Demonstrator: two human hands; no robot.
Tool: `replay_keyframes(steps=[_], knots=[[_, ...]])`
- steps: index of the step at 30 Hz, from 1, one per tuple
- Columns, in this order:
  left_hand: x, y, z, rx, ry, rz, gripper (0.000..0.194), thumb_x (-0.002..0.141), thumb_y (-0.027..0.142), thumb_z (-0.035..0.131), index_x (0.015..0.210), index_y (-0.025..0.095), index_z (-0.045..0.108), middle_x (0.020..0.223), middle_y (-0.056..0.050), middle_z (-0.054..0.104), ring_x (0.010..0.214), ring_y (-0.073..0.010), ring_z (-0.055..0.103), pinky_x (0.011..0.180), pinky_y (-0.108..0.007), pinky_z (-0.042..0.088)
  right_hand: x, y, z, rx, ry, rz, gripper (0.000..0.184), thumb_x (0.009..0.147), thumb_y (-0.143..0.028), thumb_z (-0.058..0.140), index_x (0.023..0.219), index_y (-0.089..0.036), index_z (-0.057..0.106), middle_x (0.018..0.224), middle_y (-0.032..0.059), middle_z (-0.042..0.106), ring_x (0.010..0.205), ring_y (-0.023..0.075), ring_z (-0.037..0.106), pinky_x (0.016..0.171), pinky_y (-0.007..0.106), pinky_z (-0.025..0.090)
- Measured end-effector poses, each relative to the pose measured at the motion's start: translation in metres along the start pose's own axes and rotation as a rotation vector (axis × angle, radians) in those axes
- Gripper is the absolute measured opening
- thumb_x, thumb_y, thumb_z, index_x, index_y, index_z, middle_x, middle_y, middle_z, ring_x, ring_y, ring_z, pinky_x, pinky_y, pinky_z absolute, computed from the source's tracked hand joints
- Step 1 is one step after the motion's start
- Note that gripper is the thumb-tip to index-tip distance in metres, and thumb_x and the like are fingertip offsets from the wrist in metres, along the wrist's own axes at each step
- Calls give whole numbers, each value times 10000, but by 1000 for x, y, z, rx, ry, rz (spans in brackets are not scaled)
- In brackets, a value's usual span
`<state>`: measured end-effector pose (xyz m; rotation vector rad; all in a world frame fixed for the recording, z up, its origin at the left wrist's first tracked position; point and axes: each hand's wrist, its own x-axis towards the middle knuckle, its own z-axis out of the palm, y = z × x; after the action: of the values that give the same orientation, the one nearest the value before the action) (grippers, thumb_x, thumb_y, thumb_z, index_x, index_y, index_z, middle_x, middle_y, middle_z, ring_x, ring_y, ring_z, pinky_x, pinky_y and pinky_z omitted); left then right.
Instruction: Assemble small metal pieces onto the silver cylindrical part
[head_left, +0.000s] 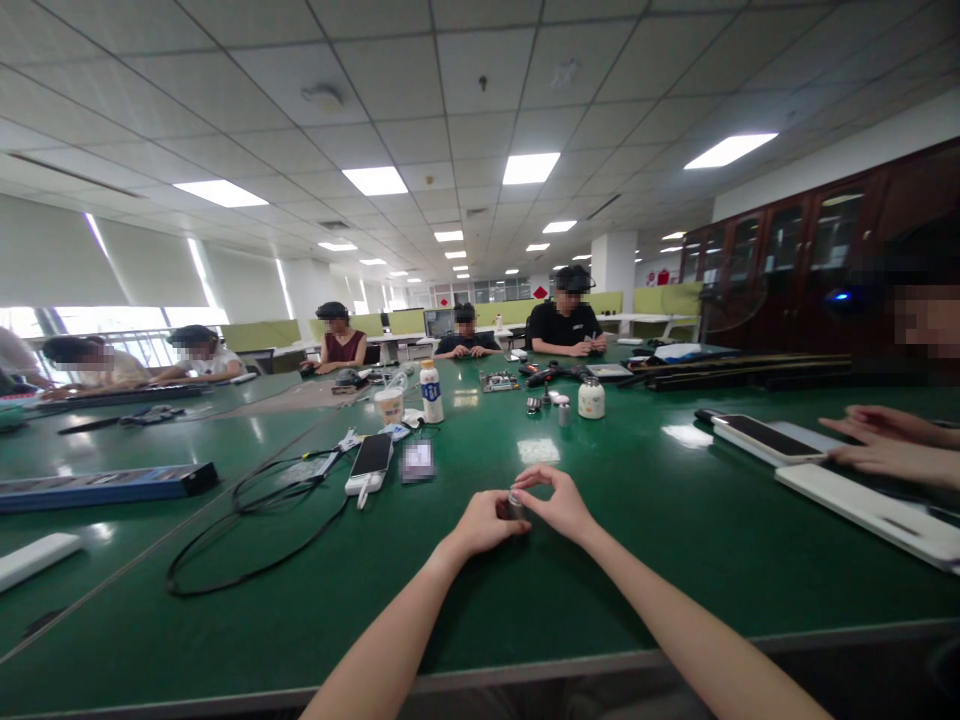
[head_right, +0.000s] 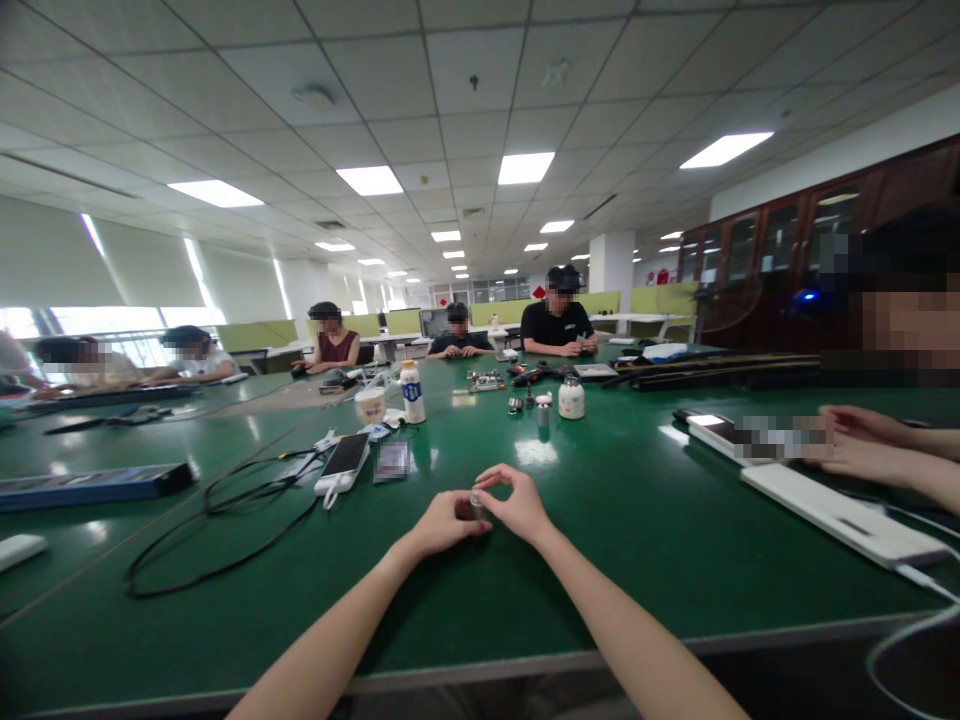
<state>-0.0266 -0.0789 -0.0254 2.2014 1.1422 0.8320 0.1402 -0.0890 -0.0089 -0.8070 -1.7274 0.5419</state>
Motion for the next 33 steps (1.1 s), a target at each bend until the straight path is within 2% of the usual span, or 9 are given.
replay_keyframes(steps=[4, 8, 10, 13, 18, 22, 26, 30, 33], knots=[[-1, 3, -1, 5, -2, 10, 301, 658, 376, 676, 831, 130, 660, 722, -7, 639, 634, -139, 547, 585, -222, 393, 3, 5, -1, -3, 102, -18, 147, 726, -306, 650, 772, -174, 605, 785, 60, 699, 761, 187, 665, 761, 336, 516], [-2, 7, -2, 25, -13, 14, 295, 668, 364, 666, 858, 138, 674, 761, -15, 656, 676, -154, 570, 626, -232, 413, 9, 27, -11, -54, 239, 44, 165, 723, -328, 639, 763, -173, 598, 784, 74, 700, 760, 198, 668, 755, 343, 519], [-2, 7, -3, 28, -15, 16, 302, 670, 361, 666, 879, 144, 677, 773, -17, 660, 686, -158, 575, 633, -235, 419, 11, 44, -18, -127, 213, 104, 142, 698, -303, 644, 748, -174, 610, 765, 60, 701, 740, 200, 672, 732, 342, 524], [-3, 8, -3, 24, -13, 17, 320, 673, 357, 664, 915, 148, 676, 789, -21, 665, 697, -163, 579, 639, -240, 426, 9, 65, -24, -208, 92, 206, 98, 652, -239, 666, 728, -182, 643, 727, 42, 706, 718, 200, 679, 720, 343, 529], [-4, 13, -4, 31, -16, 5, 319, 676, 357, 658, 908, 138, 675, 793, -28, 665, 704, -164, 578, 646, -241, 432, 6, 78, -27, -220, 32, 211, 111, 631, -190, 678, 742, -192, 673, 741, 39, 715, 732, 201, 683, 737, 345, 531], [-3, 13, -4, 23, -20, 7, 318, 675, 350, 659, 914, 139, 672, 796, -29, 664, 704, -163, 578, 646, -241, 433, 10, 68, -25, -198, 73, 197, 69, 665, -218, 657, 724, -185, 667, 726, 44, 710, 711, 195, 677, 729, 345, 533], [-3, 11, -4, 20, -16, 24, 323, 679, 346, 659, 926, 137, 667, 797, -27, 662, 701, -159, 575, 641, -237, 428, 13, 39, -20, -50, 180, 75, 131, 735, -298, 621, 763, -171, 631, 800, 72, 711, 757, 192, 672, 766, 351, 527], [-2, 9, -3, 21, -22, 16, 322, 677, 350, 659, 913, 131, 660, 788, -20, 656, 684, -148, 569, 626, -226, 417, 9, 8, -13, 40, 110, -6, 133, 760, -316, 612, 757, -184, 618, 858, 75, 713, 828, 198, 667, 817, 366, 512], [-2, 7, -3, 31, -14, 14, 296, 675, 361, 658, 854, 126, 653, 744, -13, 642, 646, -136, 552, 593, -216, 398, 4, -1, -8, 27, 15, -16, 111, 766, -294, 605, 748, -188, 629, 837, 56, 712, 821, 195, 666, 818, 366, 507]])
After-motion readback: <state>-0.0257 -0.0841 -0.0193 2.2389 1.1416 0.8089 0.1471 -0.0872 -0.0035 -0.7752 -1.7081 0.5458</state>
